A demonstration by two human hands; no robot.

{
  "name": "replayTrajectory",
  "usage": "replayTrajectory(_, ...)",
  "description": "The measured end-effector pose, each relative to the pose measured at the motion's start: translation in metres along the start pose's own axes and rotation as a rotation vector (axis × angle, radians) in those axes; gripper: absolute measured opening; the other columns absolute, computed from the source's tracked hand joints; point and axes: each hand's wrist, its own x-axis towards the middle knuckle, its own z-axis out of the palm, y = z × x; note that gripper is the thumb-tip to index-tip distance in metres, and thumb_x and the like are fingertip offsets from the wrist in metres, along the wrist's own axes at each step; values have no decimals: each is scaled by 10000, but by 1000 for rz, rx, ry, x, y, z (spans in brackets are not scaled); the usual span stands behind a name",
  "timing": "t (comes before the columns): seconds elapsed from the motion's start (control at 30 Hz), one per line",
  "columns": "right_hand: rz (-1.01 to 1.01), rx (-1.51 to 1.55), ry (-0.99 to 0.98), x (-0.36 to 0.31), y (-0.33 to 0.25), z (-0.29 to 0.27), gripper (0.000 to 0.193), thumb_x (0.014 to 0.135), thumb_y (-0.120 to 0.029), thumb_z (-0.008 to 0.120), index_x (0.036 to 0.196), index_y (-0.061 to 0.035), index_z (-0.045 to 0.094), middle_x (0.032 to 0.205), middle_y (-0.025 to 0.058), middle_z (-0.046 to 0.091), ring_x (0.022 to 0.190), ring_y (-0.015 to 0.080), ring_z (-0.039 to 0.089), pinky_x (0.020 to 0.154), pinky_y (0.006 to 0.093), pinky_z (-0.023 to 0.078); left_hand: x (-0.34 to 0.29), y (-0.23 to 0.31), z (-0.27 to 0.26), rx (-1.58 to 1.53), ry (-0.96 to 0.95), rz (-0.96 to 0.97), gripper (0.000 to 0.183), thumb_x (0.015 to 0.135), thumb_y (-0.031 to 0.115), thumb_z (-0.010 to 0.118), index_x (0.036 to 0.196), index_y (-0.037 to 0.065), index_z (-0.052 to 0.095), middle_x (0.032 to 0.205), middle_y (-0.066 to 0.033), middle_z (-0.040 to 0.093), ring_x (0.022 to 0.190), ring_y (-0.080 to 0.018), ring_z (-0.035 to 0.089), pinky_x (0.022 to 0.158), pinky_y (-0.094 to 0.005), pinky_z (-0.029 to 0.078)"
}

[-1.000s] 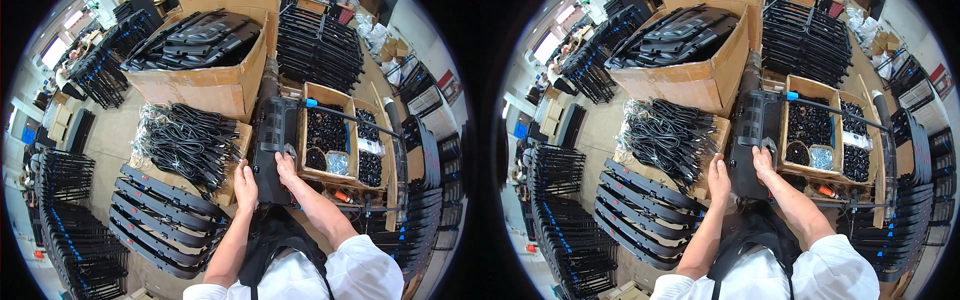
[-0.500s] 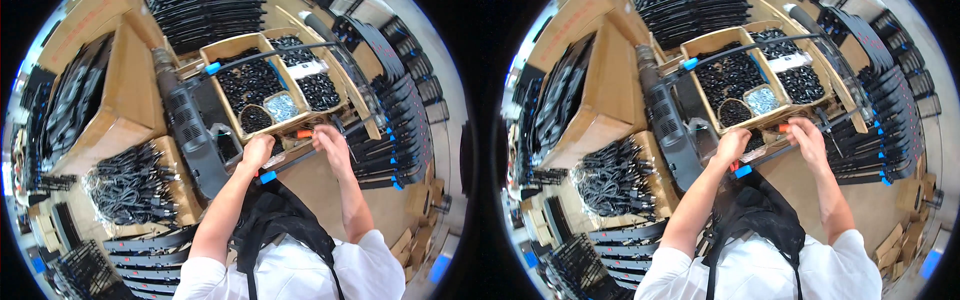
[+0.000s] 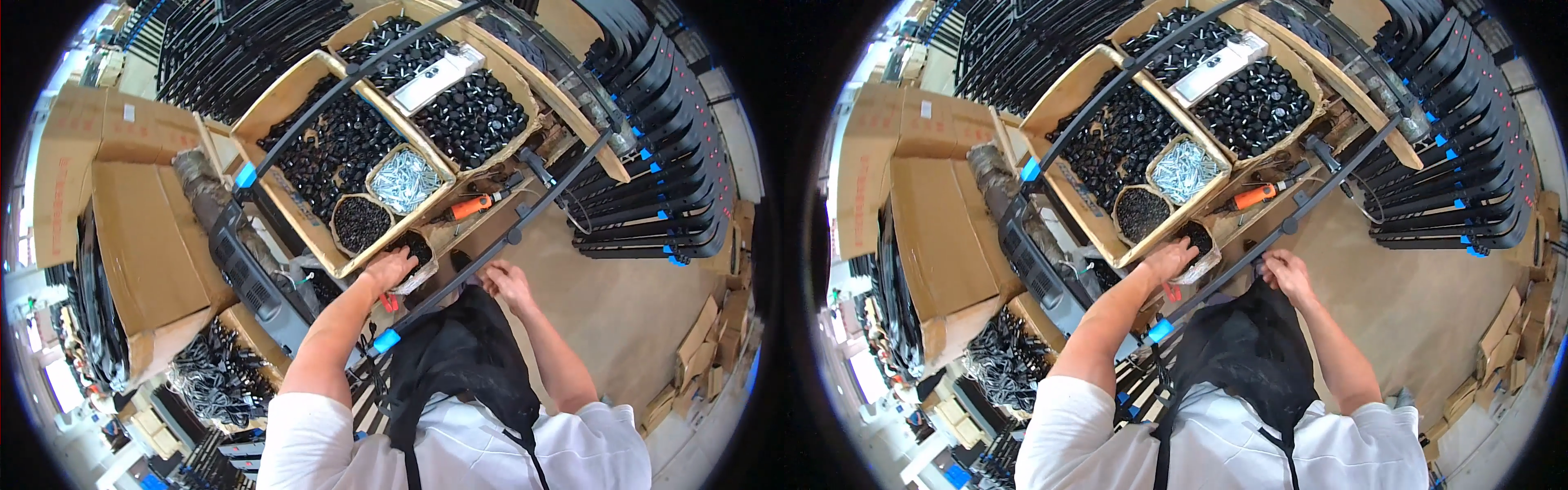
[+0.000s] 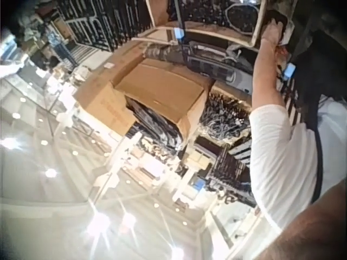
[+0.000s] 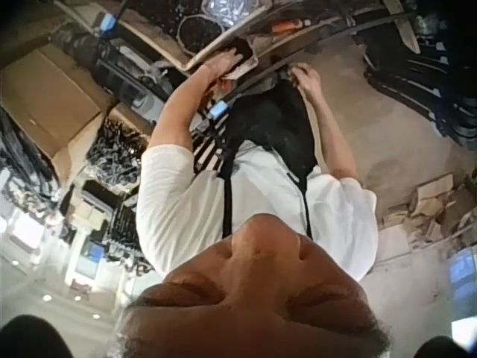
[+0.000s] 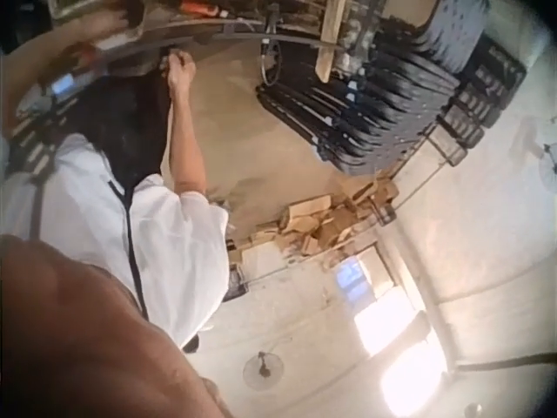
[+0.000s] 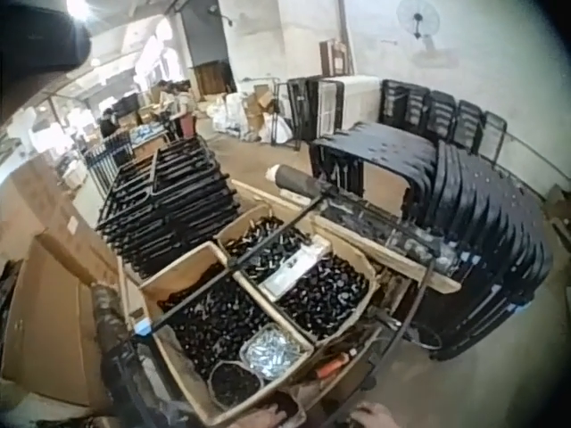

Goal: Assemble various components of a product frame, including attaching parts with screws and managing wiring.

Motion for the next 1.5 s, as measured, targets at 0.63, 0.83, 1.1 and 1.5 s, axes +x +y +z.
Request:
replayTrajectory(0.63, 32, 684, 402, 203, -13, 57, 252, 893, -207, 788, 1015, -27, 662, 811, 59, 656, 607, 182, 626, 426, 319, 466, 16, 6, 14, -1947, 159, -648, 220, 1095, 273, 596, 1074, 59, 643, 956, -83, 657, 828, -227, 660, 673, -375, 550)
replayTrajectory(0.83, 36, 915, -168, 148, -32, -22, 362, 931, -239, 746, 1268, -134, 665, 927, 32, 702, 788, 178, 689, 623, 315, 574, 14, 14, -1, -2038, 130, -488, 243, 1088, 327, 612, 1074, 94, 682, 954, -27, 662, 889, -188, 633, 767, -354, 514)
replayTrajectory(1.1, 8, 467, -230, 28, 40, -48, 351, 945, -213, 709, 1277, -148, 615, 1053, 61, 737, 1003, 209, 713, 718, 408, 591, 4, 34, -20, -2038, 218, -482, 257, 1125, 300, 534, 1159, 73, 650, 928, -31, 659, 797, -175, 604, 686, -335, 497)
replayTrajectory(1.5, -904, -279, -496, -114, -171, 17, 586, 845, -38, 826, 1358, -36, 543, 1338, 177, 668, 1194, 266, 666, 1046, 421, 543, -46, 87, -68, -2210, 592, -120, 250, 1095, 288, 611, 1210, 98, 724, 913, 58, 661, 818, -70, 595, 729, -254, 494)
